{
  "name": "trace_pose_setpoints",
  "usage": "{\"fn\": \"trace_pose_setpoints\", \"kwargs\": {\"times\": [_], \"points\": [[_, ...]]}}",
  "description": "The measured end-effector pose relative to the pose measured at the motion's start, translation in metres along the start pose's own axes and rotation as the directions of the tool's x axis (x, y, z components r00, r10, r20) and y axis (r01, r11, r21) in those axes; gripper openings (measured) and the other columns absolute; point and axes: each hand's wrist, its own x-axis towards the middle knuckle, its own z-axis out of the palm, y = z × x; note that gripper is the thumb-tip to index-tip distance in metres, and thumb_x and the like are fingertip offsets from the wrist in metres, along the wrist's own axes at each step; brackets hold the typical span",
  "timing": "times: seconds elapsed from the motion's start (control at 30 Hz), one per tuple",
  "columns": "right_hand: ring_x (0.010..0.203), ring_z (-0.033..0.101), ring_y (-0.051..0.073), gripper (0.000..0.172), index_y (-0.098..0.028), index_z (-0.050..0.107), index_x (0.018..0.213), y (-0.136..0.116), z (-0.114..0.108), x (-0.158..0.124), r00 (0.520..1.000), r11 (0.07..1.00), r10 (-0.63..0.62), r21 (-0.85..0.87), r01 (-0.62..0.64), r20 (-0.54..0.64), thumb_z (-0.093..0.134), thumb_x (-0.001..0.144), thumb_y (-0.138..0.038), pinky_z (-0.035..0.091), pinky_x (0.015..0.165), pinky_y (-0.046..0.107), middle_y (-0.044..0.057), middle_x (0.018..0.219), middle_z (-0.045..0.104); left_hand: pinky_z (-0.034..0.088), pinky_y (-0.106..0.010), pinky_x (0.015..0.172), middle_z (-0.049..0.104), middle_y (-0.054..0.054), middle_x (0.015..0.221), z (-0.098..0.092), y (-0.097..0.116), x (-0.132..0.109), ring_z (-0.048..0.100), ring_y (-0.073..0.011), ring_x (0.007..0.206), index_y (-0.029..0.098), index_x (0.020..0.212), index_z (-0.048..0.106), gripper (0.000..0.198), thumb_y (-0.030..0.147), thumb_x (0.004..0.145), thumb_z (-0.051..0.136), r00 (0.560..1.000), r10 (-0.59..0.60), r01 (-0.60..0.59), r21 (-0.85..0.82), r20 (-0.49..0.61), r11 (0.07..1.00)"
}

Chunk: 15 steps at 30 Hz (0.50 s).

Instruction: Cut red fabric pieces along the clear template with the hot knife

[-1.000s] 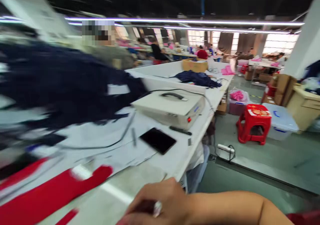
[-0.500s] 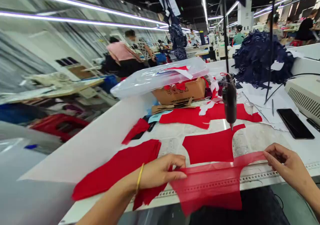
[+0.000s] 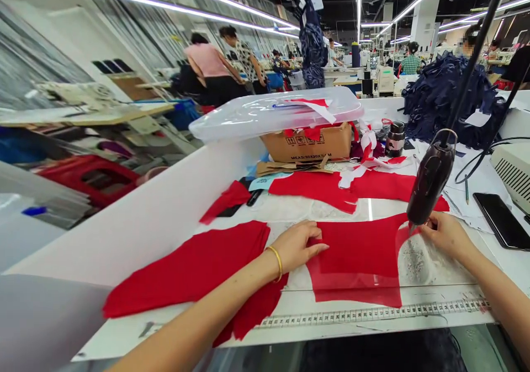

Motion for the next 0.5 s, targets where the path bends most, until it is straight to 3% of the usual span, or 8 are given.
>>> {"fn": "trace_pose_setpoints", "kwargs": {"times": [0.33,0.5], "points": [[0.057,0.056,0.015,0.019,-0.022,0.056,0.062,-0.003,0.014,0.026,0.998,0.998,-0.017,-0.058,0.014,-0.054,0.060,0.081,-0.020,0.031,0.054,0.026,0.000,0.061,0.063,0.048,-0.035,0.082,0.058,-0.004,0.076,0.002,-0.013,0.015,0.057,-0.0237,0.083,0.021,0.068,0.060,0.033,0.043,0.092,0.060,0.991,-0.062,0.070,0.068,-0.122,0.995],[0.065,0.063,0.020,0.015,-0.022,0.066,0.069,-0.008,0.011,0.026,0.992,0.991,0.082,-0.094,-0.092,-0.099,0.062,0.084,-0.020,0.030,0.054,0.028,0.004,0.067,0.068,0.048,-0.037,0.086,0.060,-0.006,0.083,0.003,-0.015,0.017,0.057,-0.0247,0.087,0.020,0.078,0.066,0.027,0.041,0.095,0.061,0.989,-0.026,0.041,0.108,-0.143,0.993]]}}
